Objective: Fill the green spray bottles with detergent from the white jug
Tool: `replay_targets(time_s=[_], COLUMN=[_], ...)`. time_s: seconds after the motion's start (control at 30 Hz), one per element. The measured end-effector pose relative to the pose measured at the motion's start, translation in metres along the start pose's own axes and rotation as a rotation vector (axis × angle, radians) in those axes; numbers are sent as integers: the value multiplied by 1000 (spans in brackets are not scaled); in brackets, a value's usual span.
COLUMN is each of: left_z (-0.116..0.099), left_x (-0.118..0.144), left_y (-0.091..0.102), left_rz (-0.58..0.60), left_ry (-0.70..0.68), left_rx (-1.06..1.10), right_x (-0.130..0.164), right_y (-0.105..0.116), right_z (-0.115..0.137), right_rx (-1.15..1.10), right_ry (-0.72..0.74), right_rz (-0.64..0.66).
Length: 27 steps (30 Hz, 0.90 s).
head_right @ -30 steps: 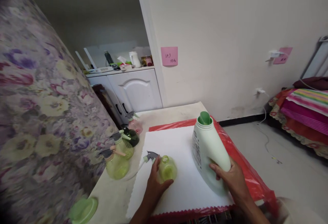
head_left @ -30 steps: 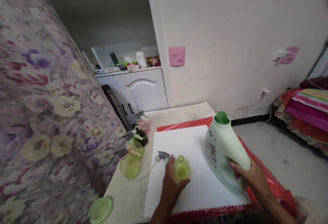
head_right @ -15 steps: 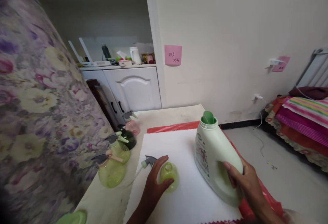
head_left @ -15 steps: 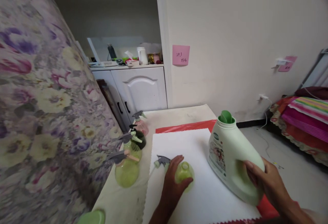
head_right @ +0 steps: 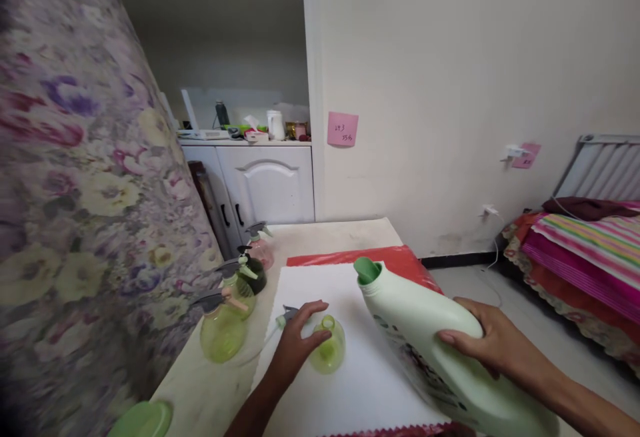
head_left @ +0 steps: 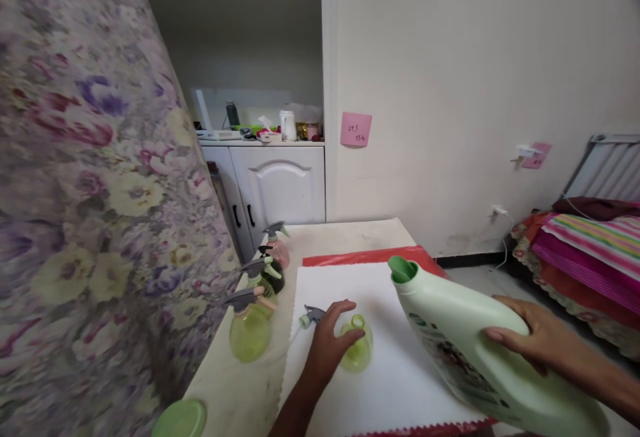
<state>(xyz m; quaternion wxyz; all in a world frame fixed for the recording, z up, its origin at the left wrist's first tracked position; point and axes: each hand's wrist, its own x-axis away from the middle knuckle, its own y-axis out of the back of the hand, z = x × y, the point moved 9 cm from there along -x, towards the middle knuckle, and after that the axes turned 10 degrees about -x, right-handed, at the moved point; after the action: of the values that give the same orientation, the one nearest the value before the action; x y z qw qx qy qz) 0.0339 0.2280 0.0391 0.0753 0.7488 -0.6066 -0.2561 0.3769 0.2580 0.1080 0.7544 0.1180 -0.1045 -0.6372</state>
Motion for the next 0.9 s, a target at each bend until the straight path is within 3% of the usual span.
replay_targets(time_s=[0.17, 0.3, 0.57, 0.9], left_z=[-7, -5, 4, -4], left_x=[-12, -14, -12, -11], left_y=[-10, -18, -18, -16], left_rz=[115, 129, 126, 157], left_ry=[10, 10, -11, -63], left_rx=[61, 111, 155, 189], right_x=[1, 3, -2, 3], right_y=[-5, -13, -34, -68], right_z=[12, 23, 38, 47], right_rx=[54, 239, 583, 472], right_ry=[6, 18, 183, 191], right_rz=[121, 200, 287, 515])
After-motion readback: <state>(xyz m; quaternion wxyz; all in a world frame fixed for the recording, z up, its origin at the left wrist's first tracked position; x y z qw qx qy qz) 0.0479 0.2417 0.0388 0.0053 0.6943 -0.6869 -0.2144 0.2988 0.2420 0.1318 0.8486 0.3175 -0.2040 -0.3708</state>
